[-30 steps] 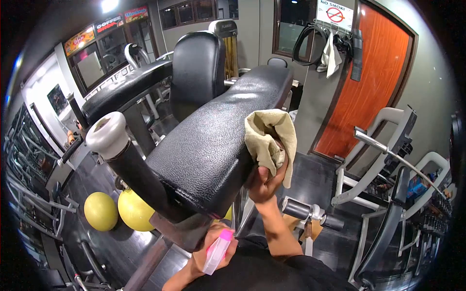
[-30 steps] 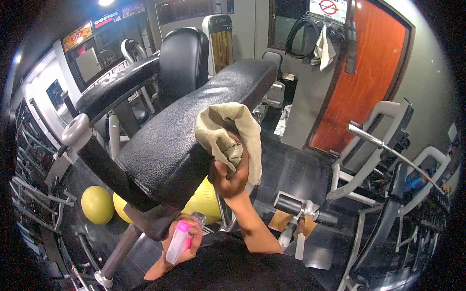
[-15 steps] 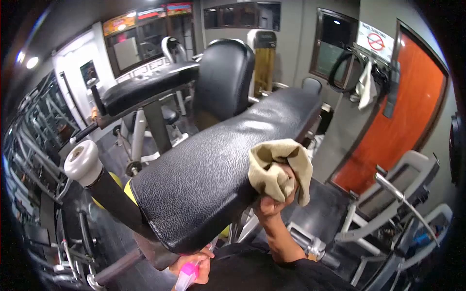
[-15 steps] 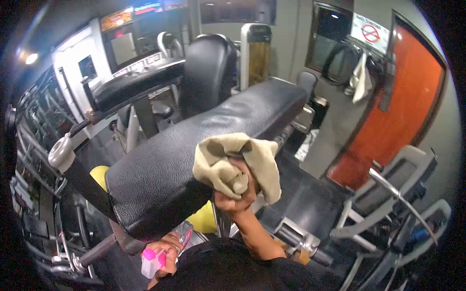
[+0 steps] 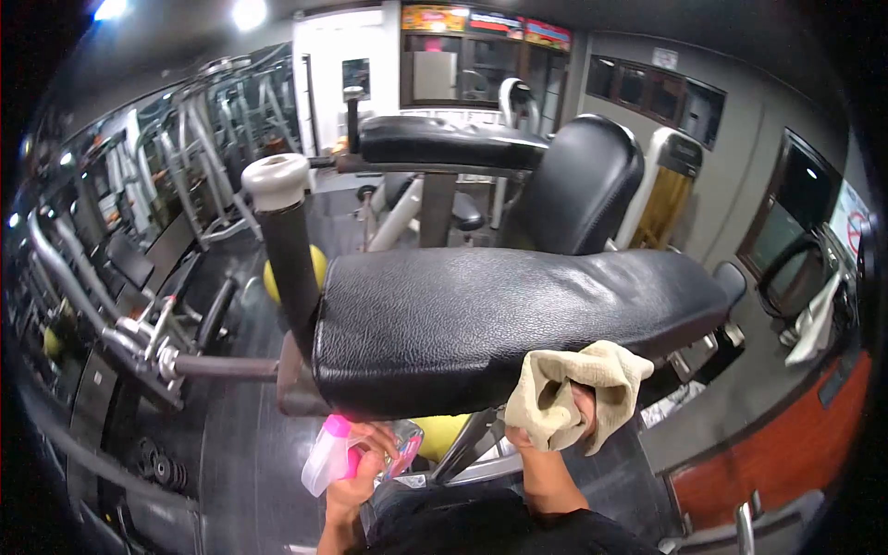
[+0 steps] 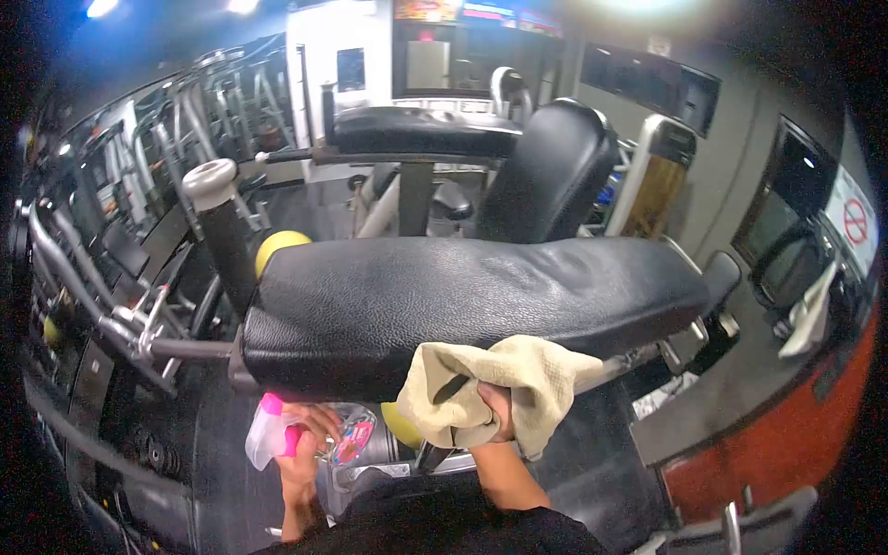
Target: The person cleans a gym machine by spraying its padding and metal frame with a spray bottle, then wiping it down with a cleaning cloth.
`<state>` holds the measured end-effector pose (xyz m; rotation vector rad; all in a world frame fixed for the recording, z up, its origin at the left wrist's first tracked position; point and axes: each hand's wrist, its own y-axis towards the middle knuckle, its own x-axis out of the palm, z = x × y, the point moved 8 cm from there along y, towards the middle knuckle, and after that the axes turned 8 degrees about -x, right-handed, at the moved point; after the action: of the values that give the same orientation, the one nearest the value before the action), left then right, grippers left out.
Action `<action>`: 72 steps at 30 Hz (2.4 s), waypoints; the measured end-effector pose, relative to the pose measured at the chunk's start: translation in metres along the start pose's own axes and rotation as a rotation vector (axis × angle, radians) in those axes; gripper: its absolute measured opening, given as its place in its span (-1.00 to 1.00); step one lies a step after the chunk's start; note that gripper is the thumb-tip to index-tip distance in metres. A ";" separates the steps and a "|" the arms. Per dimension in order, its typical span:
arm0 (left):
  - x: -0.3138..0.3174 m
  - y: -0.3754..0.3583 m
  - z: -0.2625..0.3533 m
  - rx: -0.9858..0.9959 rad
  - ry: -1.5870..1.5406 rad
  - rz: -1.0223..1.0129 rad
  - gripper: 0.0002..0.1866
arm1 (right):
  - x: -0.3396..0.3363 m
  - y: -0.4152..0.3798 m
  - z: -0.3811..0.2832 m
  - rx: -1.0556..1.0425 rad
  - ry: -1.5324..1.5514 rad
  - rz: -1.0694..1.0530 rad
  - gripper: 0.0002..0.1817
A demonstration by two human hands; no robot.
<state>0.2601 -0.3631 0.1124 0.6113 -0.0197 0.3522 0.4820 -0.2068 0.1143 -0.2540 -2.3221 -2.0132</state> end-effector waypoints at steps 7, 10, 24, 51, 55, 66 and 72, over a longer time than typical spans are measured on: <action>0.007 -0.035 0.016 0.019 -0.140 0.197 -0.59 | 0.013 0.011 -0.012 0.010 0.092 -0.055 -0.02; 0.010 -0.052 0.027 0.073 -0.049 0.213 -0.59 | 0.015 0.016 -0.014 0.019 0.118 -0.080 -0.04; 0.007 -0.073 0.031 -0.130 0.207 0.375 -0.83 | 0.019 0.051 -0.040 0.038 -0.016 -0.100 -0.17; 0.026 -0.050 0.065 -0.004 -0.004 0.207 -0.81 | -0.001 0.068 -0.052 0.136 -0.187 -0.263 -0.41; 0.025 -0.053 0.080 0.085 0.094 0.259 -0.83 | -0.056 0.025 -0.023 0.413 0.095 0.078 -0.37; 0.054 -0.045 0.066 -0.015 0.178 0.260 -0.90 | -0.196 -0.006 -0.044 0.464 -0.464 0.414 -0.43; 0.097 -0.032 0.049 -0.047 0.106 0.100 -0.93 | -0.216 -0.024 -0.049 0.543 -0.424 0.398 -0.44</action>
<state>0.3663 -0.3847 0.1466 0.5459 0.0429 0.4799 0.6874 -0.2766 0.0654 -1.0819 -2.6578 -1.1793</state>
